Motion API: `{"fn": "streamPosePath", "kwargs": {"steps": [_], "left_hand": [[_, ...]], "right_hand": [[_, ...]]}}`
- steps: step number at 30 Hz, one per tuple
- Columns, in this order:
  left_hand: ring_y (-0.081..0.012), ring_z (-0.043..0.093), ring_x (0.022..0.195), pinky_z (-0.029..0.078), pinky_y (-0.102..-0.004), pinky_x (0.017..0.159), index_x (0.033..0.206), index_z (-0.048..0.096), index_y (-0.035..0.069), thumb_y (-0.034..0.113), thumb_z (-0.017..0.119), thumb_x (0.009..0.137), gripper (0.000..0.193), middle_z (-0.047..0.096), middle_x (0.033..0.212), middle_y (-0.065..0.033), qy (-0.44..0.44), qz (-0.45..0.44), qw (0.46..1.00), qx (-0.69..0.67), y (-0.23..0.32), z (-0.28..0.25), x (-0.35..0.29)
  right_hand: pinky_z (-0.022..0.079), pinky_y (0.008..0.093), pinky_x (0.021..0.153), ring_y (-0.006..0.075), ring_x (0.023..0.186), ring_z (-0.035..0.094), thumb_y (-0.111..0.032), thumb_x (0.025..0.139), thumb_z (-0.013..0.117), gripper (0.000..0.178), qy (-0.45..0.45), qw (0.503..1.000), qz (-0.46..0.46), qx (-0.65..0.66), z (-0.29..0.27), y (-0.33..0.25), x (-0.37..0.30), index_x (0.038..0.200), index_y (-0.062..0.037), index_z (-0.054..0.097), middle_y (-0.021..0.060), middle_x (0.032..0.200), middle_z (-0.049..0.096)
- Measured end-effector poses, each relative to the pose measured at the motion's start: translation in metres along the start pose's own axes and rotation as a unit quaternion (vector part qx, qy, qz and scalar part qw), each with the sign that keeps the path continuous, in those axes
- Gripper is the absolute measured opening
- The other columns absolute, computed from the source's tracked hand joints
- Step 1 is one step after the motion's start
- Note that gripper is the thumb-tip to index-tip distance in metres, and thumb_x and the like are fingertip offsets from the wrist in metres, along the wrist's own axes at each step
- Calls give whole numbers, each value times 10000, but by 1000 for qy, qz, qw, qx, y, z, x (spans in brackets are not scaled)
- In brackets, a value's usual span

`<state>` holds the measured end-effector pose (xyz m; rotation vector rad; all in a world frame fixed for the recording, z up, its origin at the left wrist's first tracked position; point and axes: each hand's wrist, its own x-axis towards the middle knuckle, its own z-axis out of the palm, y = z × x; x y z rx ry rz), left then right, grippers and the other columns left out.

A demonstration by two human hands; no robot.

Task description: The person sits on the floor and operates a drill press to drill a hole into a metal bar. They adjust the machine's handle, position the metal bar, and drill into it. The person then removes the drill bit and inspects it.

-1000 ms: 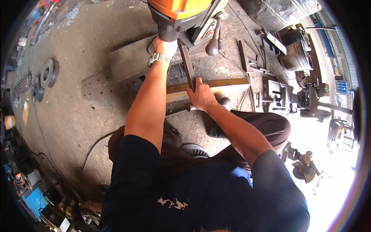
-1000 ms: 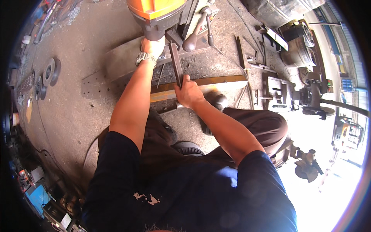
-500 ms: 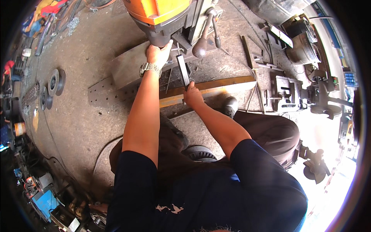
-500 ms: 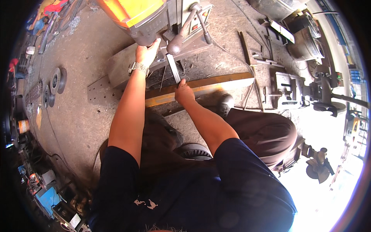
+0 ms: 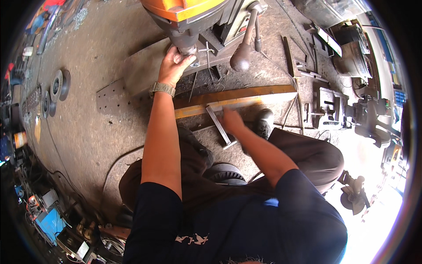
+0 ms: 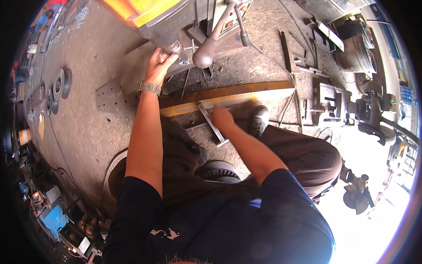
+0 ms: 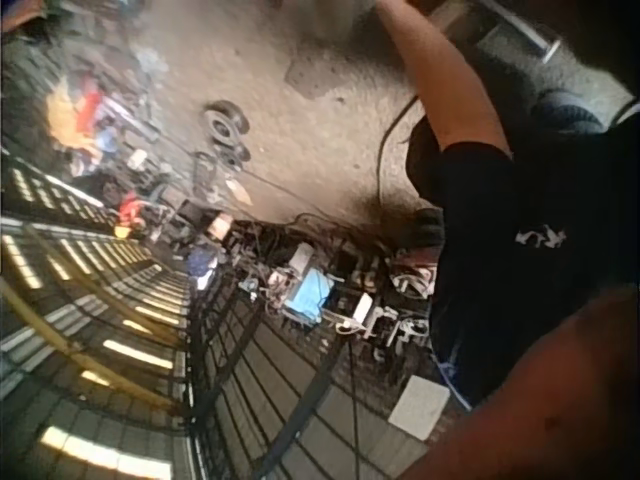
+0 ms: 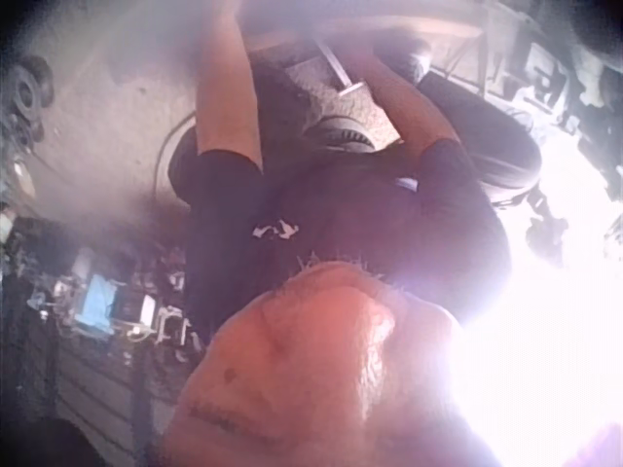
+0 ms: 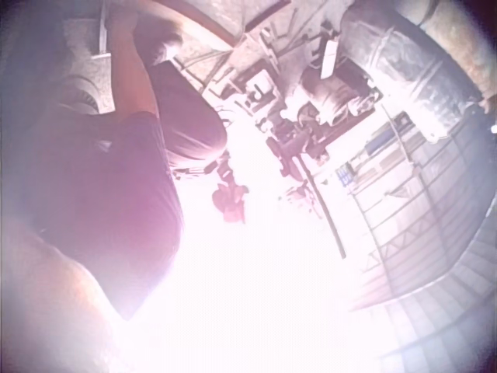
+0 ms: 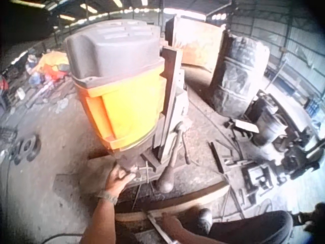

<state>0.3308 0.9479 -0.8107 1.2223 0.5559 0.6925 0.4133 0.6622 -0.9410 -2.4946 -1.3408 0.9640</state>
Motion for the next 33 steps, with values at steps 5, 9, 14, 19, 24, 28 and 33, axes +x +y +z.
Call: {"fn": "streamPosePath", "kwargs": {"steps": [5, 9, 14, 19, 24, 28, 33], "left_hand": [[-278, 546, 1314, 380, -431, 1139, 1428, 516, -30, 454, 644, 997, 660, 611, 1385, -158, 103, -63, 992, -39, -19, -37, -11], [-332, 549, 1316, 368, -478, 1146, 1417, 527, -60, 594, 530, 1021, 764, 589, 1424, -211, 157, -81, 981, -84, -20, -24, -7], [-324, 581, 1277, 397, -472, 1118, 1406, 541, -47, 583, 529, 1026, 736, 615, 1395, -194, 175, -77, 976, -105, -16, -31, 0], [-290, 684, 1055, 500, -419, 973, 1333, 581, -31, 487, 574, 1032, 599, 682, 1265, -172, 231, -74, 967, -79, -35, -37, -5], [-148, 693, 735, 542, -292, 690, 1076, 670, 13, 191, 640, 1004, 194, 729, 929, -69, 250, -22, 963, -100, -55, -19, -8], [-136, 664, 703, 528, -262, 645, 1056, 692, 10, 123, 652, 982, 141, 717, 888, -54, 198, 13, 980, 35, -82, -12, -20], [-85, 634, 704, 523, -236, 656, 1086, 735, 3, 129, 712, 983, 165, 726, 860, -17, 60, -11, 996, 65, -87, 33, -32]], "right_hand": [[535, 489, 962, 462, 1079, 661, -364, 847, 823, 863, 260, 934, -240, 54, -184, -79, 76, 1512, -44, 376, 272, 1222, 649], [520, 449, 984, 437, 1179, 640, -323, 833, 842, 803, 99, 964, -240, -57, -232, -101, 116, 1466, -33, 442, 290, 1227, 664], [519, 435, 984, 423, 1177, 646, -291, 824, 852, 759, 18, 977, -200, -67, -249, -115, 134, 1419, -1, 482, 268, 1213, 684], [512, 432, 991, 415, 1180, 644, -254, 819, 853, 745, 27, 973, -213, -87, -240, -118, 139, 1389, 38, 471, 263, 1214, 685], [510, 433, 1006, 410, 1202, 636, -240, 810, 855, 743, -26, 978, -201, -55, -249, -123, 139, 1386, 41, 479, 266, 1231, 681], [523, 442, 991, 401, 1195, 641, -267, 787, 872, 757, -46, 959, -234, -156, -257, -137, 141, 1380, 19, 499, 254, 1194, 697], [530, 429, 991, 391, 1172, 656, -307, 740, 901, 790, -29, 954, -219, -201, -264, -139, 143, 1363, 1, 526, 223, 1141, 722]]}}
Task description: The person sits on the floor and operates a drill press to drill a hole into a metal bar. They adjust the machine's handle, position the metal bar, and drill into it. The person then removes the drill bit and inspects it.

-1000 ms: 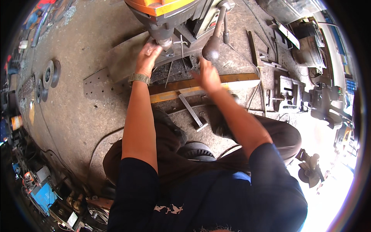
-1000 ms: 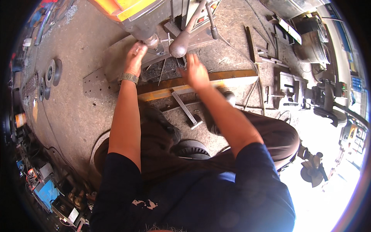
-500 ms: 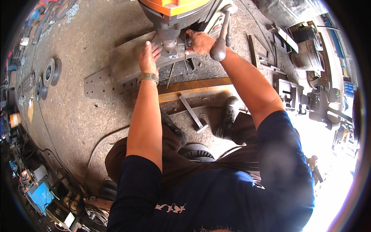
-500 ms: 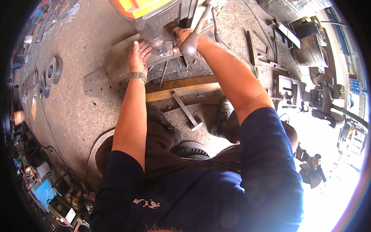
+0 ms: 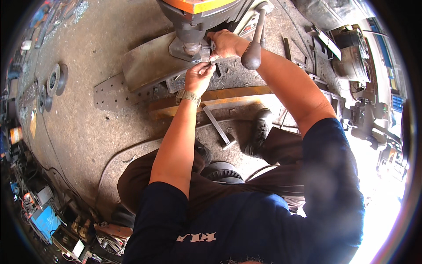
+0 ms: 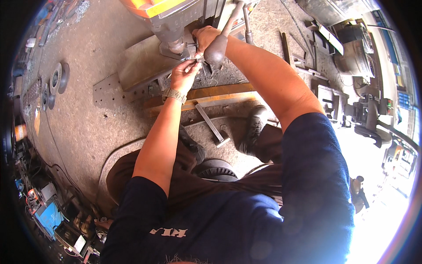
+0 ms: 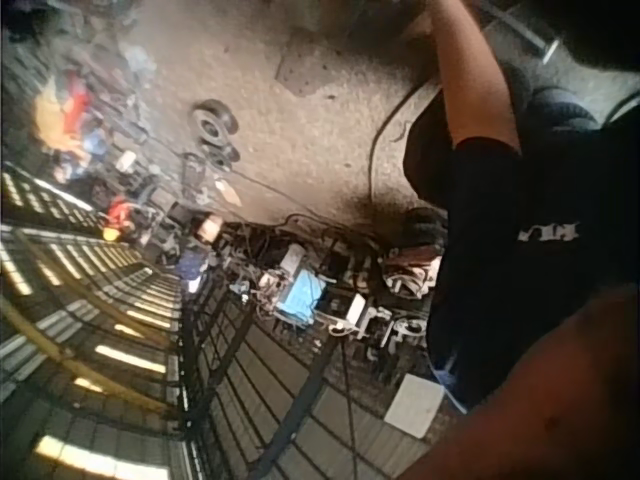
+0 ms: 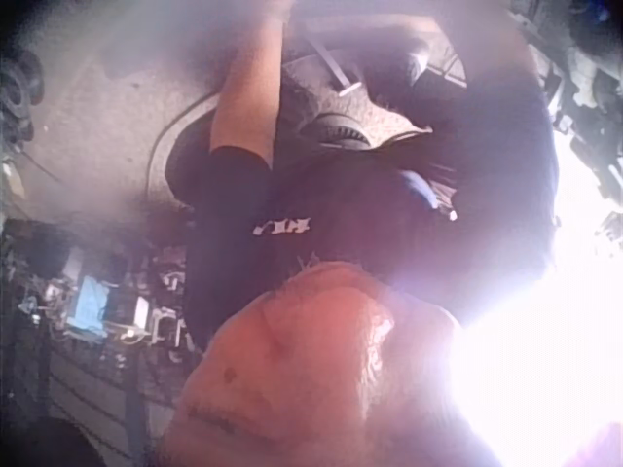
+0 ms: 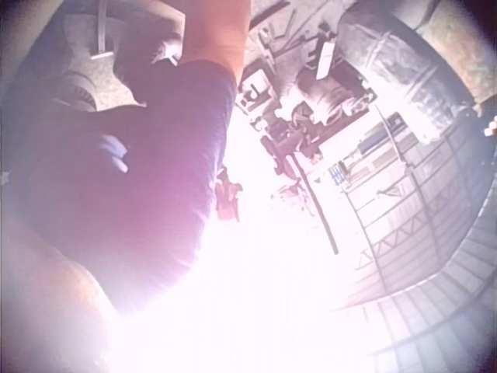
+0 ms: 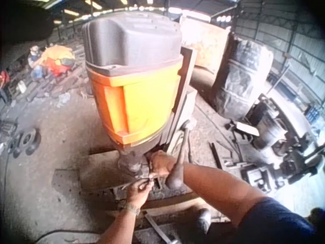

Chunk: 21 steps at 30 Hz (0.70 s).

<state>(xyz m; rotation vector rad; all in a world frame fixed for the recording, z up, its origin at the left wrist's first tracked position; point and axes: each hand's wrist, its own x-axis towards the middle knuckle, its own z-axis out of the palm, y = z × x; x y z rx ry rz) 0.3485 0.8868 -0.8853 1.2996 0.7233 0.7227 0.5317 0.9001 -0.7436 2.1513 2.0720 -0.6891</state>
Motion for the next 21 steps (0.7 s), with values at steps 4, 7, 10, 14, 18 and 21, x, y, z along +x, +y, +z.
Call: {"fn": "streamPosePath", "kwargs": {"steps": [4, 7, 10, 14, 18, 21], "left_hand": [[-74, 633, 692, 519, -231, 628, 1119, 735, -4, 129, 681, 1005, 184, 750, 876, -21, 0, -76, 997, 8, 9, 5, 0], [-74, 626, 648, 505, -219, 567, 1119, 729, -12, 132, 674, 1007, 190, 755, 874, -32, 85, -89, 992, -23, 6, -5, 5], [-99, 634, 609, 518, -236, 522, 1096, 693, -38, 99, 659, 999, 171, 745, 897, -86, 149, -69, 986, 21, 14, 1, 10], [-123, 665, 676, 556, -256, 590, 1038, 664, -31, 44, 644, 987, 93, 726, 924, -112, 183, -51, 980, -63, 10, -11, 14], [-119, 665, 739, 525, -260, 640, 1094, 703, 15, 86, 685, 982, 134, 730, 942, -60, 122, -64, 976, -168, 21, -18, 2], [-112, 652, 723, 499, -264, 641, 1119, 725, 28, 154, 728, 974, 192, 725, 933, -21, 63, -87, 980, -170, 31, -18, -2]], "right_hand": [[559, 457, 937, 389, 1093, 694, -266, 844, 797, 621, 47, 998, 17, -40, 14, 1, 4, 1359, -38, 534, 215, 1083, 735], [573, 493, 893, 409, 1043, 707, -237, 916, 696, 485, 90, 991, 87, -46, 34, -24, 7, 1343, -74, 533, 225, 1059, 734], [566, 533, 875, 455, 1019, 695, -210, 927, 667, 399, 104, 987, 124, 17, 70, -28, 9, 1279, -92, 522, 251, 1046, 725], [550, 507, 875, 453, 1013, 684, -234, 896, 728, 389, 151, 973, 127, 117, 81, -51, -4, 1205, -62, 565, 242, 1031, 723], [535, 479, 886, 409, 1013, 693, -292, 845, 801, 412, 117, 966, 145, 180, 91, -38, -25, 1141, -52, 644, 215, 1037, 724], [523, 460, 915, 392, 1057, 686, -338, 855, 808, 485, 64, 963, 160, 206, 95, -29, -40, 1211, -51, 646, 223, 1060, 718]]}}
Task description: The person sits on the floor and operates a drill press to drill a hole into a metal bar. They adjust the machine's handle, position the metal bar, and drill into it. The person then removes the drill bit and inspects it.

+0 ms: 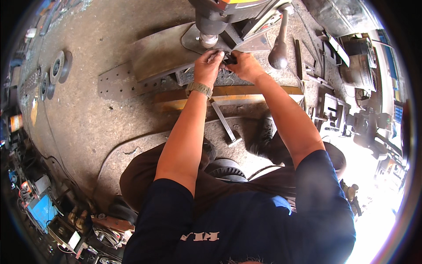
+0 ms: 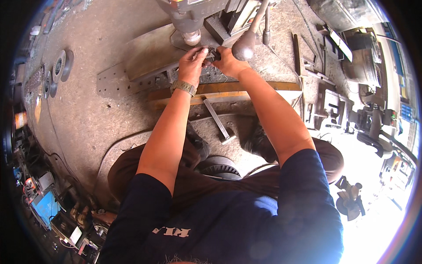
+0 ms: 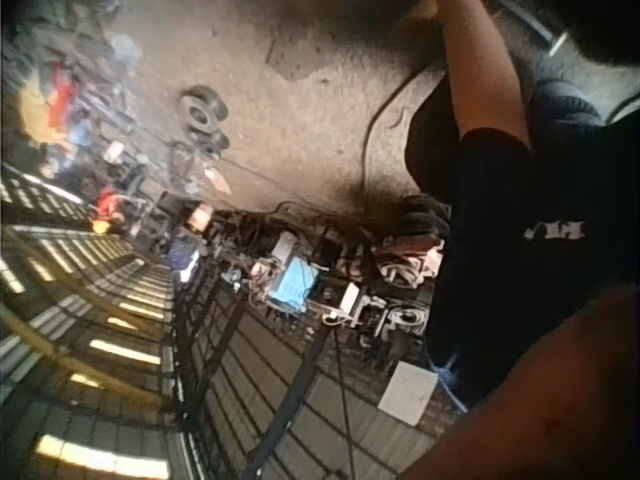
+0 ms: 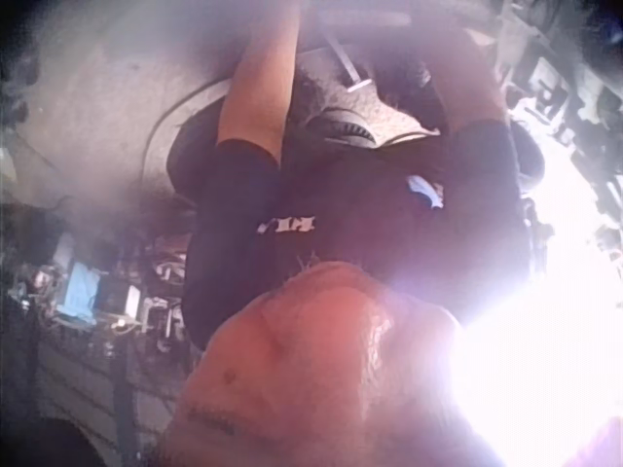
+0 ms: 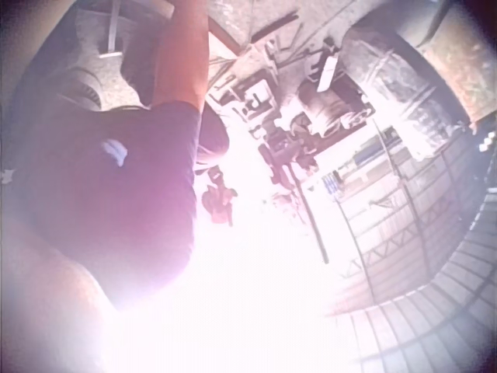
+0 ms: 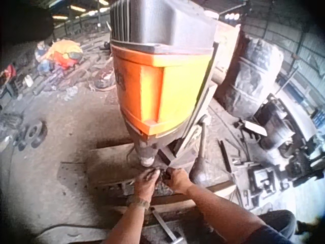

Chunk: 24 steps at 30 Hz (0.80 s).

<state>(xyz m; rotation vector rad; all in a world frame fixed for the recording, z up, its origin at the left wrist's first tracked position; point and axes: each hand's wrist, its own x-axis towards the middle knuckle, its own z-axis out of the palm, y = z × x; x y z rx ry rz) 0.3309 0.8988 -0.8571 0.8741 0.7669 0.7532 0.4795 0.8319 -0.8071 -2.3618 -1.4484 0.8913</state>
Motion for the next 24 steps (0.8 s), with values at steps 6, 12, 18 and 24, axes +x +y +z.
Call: {"fn": "streamPosePath", "kwargs": {"steps": [6, 12, 18, 24], "left_hand": [[-109, 642, 690, 508, -267, 627, 1066, 728, 42, 164, 747, 960, 163, 726, 895, -22, 7, 50, 998, 41, -12, 9, 1], [-160, 654, 880, 532, -316, 793, 1154, 623, 37, 155, 647, 972, 218, 689, 1003, -71, 205, 238, 949, 26, -10, -4, 17], [-158, 610, 1040, 472, -348, 983, 1229, 601, 33, 84, 650, 979, 259, 658, 1132, -48, 31, 240, 969, 57, 33, 56, 21], [-145, 629, 1048, 522, -315, 948, 1263, 536, 3, -2, 836, 830, 527, 665, 1188, -71, 29, 266, 960, 87, 14, 68, 37]], "right_hand": [[533, 421, 854, 307, 908, 712, -333, 877, 802, 431, 93, 983, -69, 140, -3, 19, -29, 1127, 1, 693, 206, 989, 745], [550, 407, 817, 326, 888, 717, -313, 972, 693, 310, 241, 932, 29, 269, -19, 25, -61, 1032, -9, 709, 246, 978, 742], [508, 358, 606, 172, 622, 622, -218, 1023, 623, 267, 556, 766, 19, 322, -71, 82, -80, 860, -9, 595, 136, 769, 731], [551, 363, 711, 221, 728, 711, -231, 1020, 627, 254, 488, 779, 36, 392, -94, 136, 3, 926, 3, 651, 113, 803, 740]]}}
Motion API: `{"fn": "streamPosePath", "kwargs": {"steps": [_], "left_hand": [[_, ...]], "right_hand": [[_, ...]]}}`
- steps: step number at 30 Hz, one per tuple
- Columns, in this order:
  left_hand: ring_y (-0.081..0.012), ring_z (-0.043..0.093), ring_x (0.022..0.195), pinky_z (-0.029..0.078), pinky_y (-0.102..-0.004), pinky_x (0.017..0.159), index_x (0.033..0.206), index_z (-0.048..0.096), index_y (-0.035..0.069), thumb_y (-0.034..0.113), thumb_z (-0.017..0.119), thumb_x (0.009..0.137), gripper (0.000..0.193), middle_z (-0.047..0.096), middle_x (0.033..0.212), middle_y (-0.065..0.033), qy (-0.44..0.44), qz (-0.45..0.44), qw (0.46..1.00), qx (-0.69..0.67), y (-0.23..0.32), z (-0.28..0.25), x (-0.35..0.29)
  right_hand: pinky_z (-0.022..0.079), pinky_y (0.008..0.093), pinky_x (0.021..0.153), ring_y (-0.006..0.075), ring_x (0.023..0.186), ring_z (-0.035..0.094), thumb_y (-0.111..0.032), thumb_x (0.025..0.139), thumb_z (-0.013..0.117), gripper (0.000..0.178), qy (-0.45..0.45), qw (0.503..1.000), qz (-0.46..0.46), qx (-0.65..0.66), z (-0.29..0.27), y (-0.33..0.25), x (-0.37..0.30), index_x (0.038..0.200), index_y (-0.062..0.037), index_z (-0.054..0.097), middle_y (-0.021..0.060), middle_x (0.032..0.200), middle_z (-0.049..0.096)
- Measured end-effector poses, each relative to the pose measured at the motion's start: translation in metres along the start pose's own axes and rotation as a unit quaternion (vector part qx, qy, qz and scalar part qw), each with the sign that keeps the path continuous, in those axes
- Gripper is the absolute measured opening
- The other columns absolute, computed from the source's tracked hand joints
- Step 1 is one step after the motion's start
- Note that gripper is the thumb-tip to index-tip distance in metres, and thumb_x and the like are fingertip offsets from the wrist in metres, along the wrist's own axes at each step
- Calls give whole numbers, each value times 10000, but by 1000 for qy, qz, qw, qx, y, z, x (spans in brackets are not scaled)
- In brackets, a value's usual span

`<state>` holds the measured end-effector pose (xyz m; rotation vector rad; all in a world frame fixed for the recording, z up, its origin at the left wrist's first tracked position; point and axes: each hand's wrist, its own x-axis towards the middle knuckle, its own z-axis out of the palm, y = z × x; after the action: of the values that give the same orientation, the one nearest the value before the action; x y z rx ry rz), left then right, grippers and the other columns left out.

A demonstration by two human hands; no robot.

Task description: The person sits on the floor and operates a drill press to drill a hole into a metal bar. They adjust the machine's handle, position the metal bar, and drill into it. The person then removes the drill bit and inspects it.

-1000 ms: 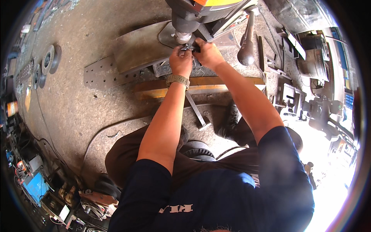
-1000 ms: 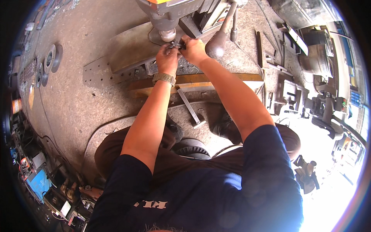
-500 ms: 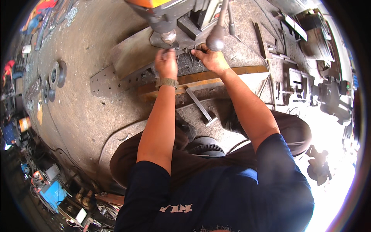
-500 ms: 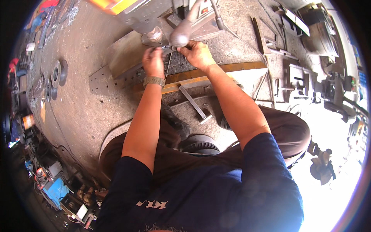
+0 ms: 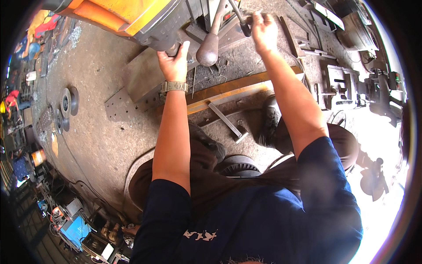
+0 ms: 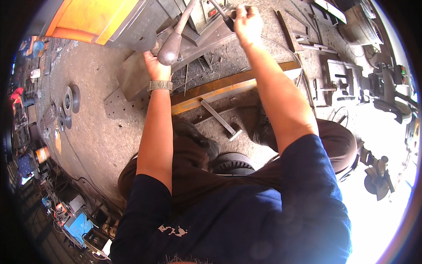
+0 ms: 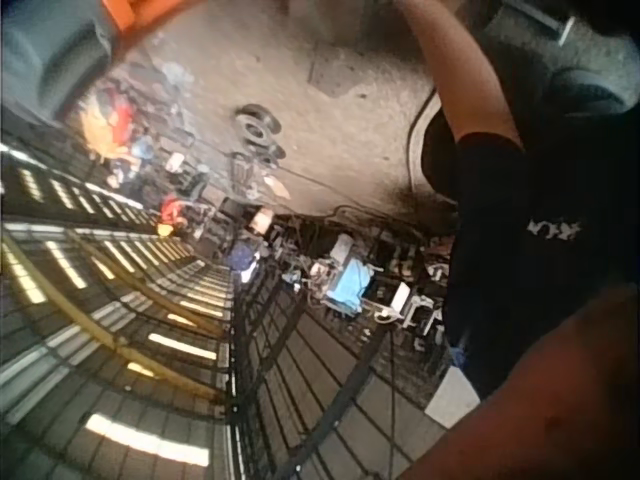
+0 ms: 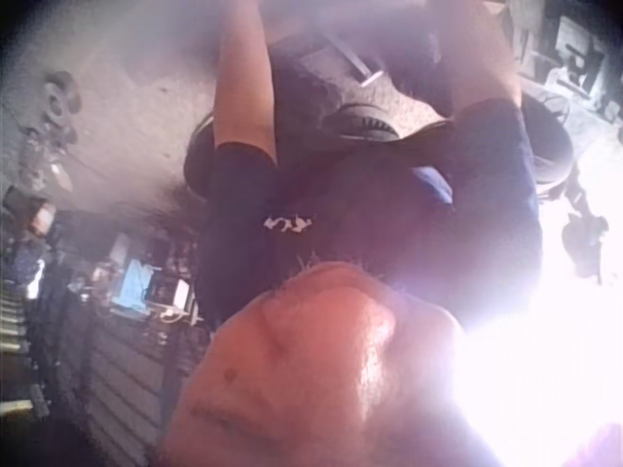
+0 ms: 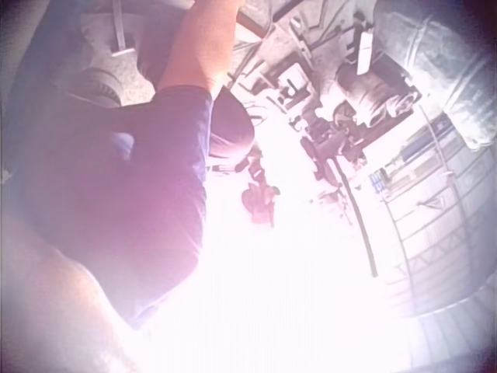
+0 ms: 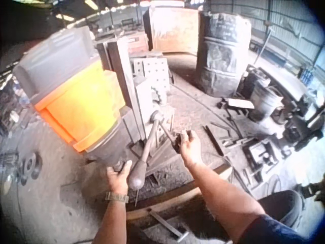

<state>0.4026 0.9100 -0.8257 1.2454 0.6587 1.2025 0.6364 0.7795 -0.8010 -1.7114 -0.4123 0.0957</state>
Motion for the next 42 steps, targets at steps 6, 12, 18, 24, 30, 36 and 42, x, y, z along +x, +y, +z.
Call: {"fn": "streamPosePath", "kwargs": {"steps": [6, 12, 18, 24, 30, 36, 42], "left_hand": [[-151, 654, 907, 537, -315, 831, 1099, 623, 5, -12, 855, 794, 383, 692, 1031, -51, 8, -13, 992, 126, -13, 4, 15], [-140, 637, 942, 533, -300, 844, 1138, 643, 26, -62, 801, 812, 373, 673, 1042, -46, -54, -47, 983, 171, -14, 2, 23], [-148, 651, 950, 552, -306, 869, 1113, 631, 35, -117, 748, 825, 346, 672, 1032, -51, -144, -27, 979, 145, -21, -7, 30], [-159, 649, 1016, 537, -311, 945, 1178, 608, 28, -83, 772, 832, 399, 667, 1115, -62, -211, -8, 949, 235, -2, -16, 38], [-164, 615, 1101, 518, -340, 995, 1241, 570, -19, -2, 796, 866, 438, 628, 1246, -99, 1, -40, 998, -48, -21, -11, 5], [-113, 640, 873, 516, -271, 798, 1070, 650, -8, -30, 775, 868, 239, 683, 975, -39, 20, 32, 971, 237, -40, 14, 11], [-98, 647, 833, 519, -252, 757, 1036, 668, 13, -82, 751, 856, 219, 694, 931, -34, -45, -25, 988, 146, -39, 2, 21]], "right_hand": [[528, 283, 509, 142, 520, 616, -245, 1069, 544, 271, 48, 975, 102, 193, 45, -8, -31, 949, -4, 568, 79, 715, 638], [519, 293, 507, 120, 523, 581, -260, 1079, 525, 272, 43, 966, 103, 232, 48, 2, -33, 933, -34, 564, 46, 684, 591], [519, 290, 506, 120, 525, 583, -268, 1079, 521, 273, 31, 970, 115, 210, 42, 11, -29, 943, -35, 561, 41, 702, 592], [515, 284, 501, 109, 535, 576, -278, 1081, 523, 288, 21, 972, 118, 204, 42, 11, -30, 929, -36, 563, 35, 707, 591], [501, 277, 498, 96, 541, 567, -284, 1084, 519, 316, 33, 974, 90, 203, 41, 12, -27, 898, -34, 571, 28, 683, 582], [487, 271, 499, 95, 534, 569, -285, 1083, 513, 329, 19, 977, 87, 191, 36, 17, -23, 893, -25, 583, 24, 655, 581], [488, 283, 512, 101, 526, 573, -294, 1083, 503, 355, 23, 976, 100, 190, 34, 16, -25, 875, -20, 588, 29, 634, 580]]}}
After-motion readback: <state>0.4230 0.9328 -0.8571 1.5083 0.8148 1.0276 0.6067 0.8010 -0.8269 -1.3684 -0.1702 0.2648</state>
